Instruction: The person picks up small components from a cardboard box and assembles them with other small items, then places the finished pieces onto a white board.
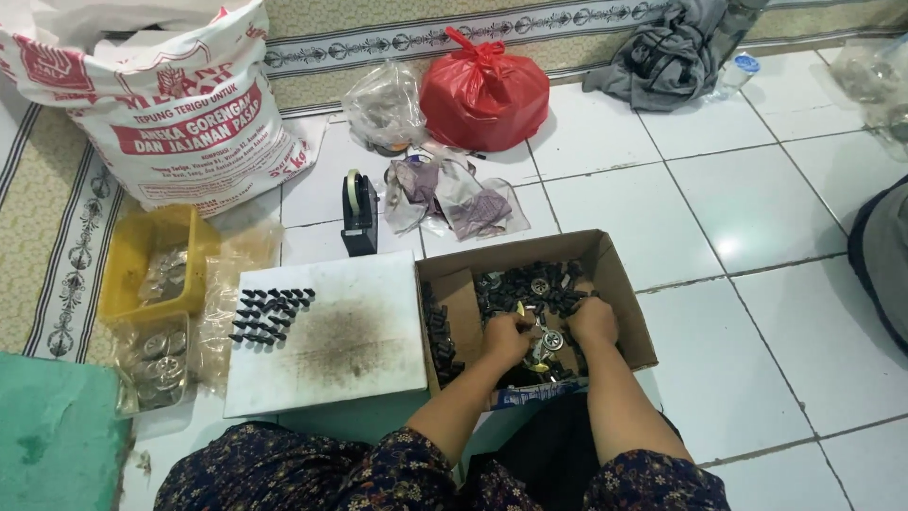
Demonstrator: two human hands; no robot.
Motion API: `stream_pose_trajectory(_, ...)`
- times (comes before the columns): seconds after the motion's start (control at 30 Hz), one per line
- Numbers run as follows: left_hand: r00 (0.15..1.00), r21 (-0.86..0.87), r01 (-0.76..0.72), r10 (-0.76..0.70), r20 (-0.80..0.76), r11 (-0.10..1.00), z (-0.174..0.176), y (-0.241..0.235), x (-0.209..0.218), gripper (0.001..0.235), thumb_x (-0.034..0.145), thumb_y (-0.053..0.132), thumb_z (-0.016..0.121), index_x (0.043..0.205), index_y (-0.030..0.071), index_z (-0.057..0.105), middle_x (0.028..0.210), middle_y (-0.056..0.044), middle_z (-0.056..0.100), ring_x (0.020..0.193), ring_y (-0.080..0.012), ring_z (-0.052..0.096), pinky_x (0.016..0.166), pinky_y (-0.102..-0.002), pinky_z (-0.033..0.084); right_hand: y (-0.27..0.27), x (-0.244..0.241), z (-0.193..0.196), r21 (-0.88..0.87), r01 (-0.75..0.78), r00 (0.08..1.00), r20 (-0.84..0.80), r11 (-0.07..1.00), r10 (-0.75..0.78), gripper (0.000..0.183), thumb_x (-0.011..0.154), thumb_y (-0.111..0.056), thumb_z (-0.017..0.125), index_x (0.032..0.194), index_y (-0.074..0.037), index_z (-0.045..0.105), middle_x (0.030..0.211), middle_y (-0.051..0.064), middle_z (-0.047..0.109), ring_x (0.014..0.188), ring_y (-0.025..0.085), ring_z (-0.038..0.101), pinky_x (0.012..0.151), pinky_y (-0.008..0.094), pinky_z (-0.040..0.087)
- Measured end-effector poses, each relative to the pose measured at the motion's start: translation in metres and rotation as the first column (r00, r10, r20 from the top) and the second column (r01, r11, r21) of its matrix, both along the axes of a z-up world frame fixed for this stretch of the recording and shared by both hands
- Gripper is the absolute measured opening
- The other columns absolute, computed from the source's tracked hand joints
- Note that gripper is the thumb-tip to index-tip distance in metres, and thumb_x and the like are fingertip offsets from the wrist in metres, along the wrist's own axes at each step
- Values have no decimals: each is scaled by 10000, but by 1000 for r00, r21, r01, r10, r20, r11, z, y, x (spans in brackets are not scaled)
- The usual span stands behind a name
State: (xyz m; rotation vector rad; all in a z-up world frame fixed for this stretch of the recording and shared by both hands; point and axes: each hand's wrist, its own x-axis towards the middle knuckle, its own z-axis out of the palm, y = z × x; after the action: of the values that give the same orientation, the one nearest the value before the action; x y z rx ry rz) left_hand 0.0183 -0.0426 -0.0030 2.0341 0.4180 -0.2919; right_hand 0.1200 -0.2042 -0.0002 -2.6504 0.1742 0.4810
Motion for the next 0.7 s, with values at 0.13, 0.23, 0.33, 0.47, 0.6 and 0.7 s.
stream_pose_trajectory(0.13, 998, -59, -46, 49, 48, 997, -31, 1, 5, 253, 918, 136, 695, 1160, 76, 733, 1112, -158, 708, 1115, -331, 680, 900, -422, 579, -7, 7, -19, -2, 9, 1000, -14, 1000, -9, 191, 913, -118, 682, 1016, -19, 809, 955, 247, 777, 915, 377, 751, 760, 465, 623)
stream_pose_trajectory(0.23, 992, -166, -117, 123, 23, 979, -31, 5, 8, 292, 923, 136, 716, 1206, 59, 716, 1140, -157, 717, 1146, -323, 672, 913, -415, 572, -5, 7, -20, 274, 47, 993, -116, 961, -15, 233, 833, -181, 833, 1056, -111, 835, 1226, 236, 733, 1260, 422, 621, 1010, 491, 517)
stream_pose_trajectory(0.33, 982, -271, -167, 186, 43, 948, -2, 11, 0, 349, 934, 140, 723, 1263, 29, 685, 1198, -184, 710, 1186, -339, 654, 938, -429, 565, 5, -5, 4, 461, 34, 984, -170, 887, 51, 258, 883, -138, 768, 1126, -62, 808, 1308, 282, 688, 1353, 441, 544, 1100, 506, 444)
stream_pose_trajectory(0.47, 960, -465, -201, 267, 80, 862, 25, 12, -9, 488, 954, 173, 739, 1387, -1, 598, 1252, -235, 677, 1228, -400, 605, 983, -490, 545, 12, -14, 23, 573, -80, 962, -170, 816, 214, 313, 889, -97, 711, 1166, 39, 759, 1250, 323, 699, 1259, 437, 590, 1048, 527, 466)
stream_pose_trajectory(0.6, 929, -460, -275, 357, 98, 844, 37, 16, -13, 328, 912, 168, 797, 1204, 30, 736, 1170, -220, 723, 1135, -392, 668, 899, -441, 579, 25, -18, 28, 686, -95, 925, -207, 721, 318, 216, 890, -70, 716, 1084, -1, 782, 1018, 160, 750, 965, 274, 657, 822, 387, 552)
stream_pose_trajectory(0.7, 917, -494, -314, 395, 65, 810, 17, 18, -5, 262, 909, 196, 815, 1145, 88, 778, 1067, -147, 750, 1011, -295, 720, 818, -377, 602, 25, -14, 26, 740, -14, 935, -229, 672, 272, 214, 905, -42, 726, 1103, 29, 765, 1003, 157, 733, 918, 253, 657, 775, 349, 558)
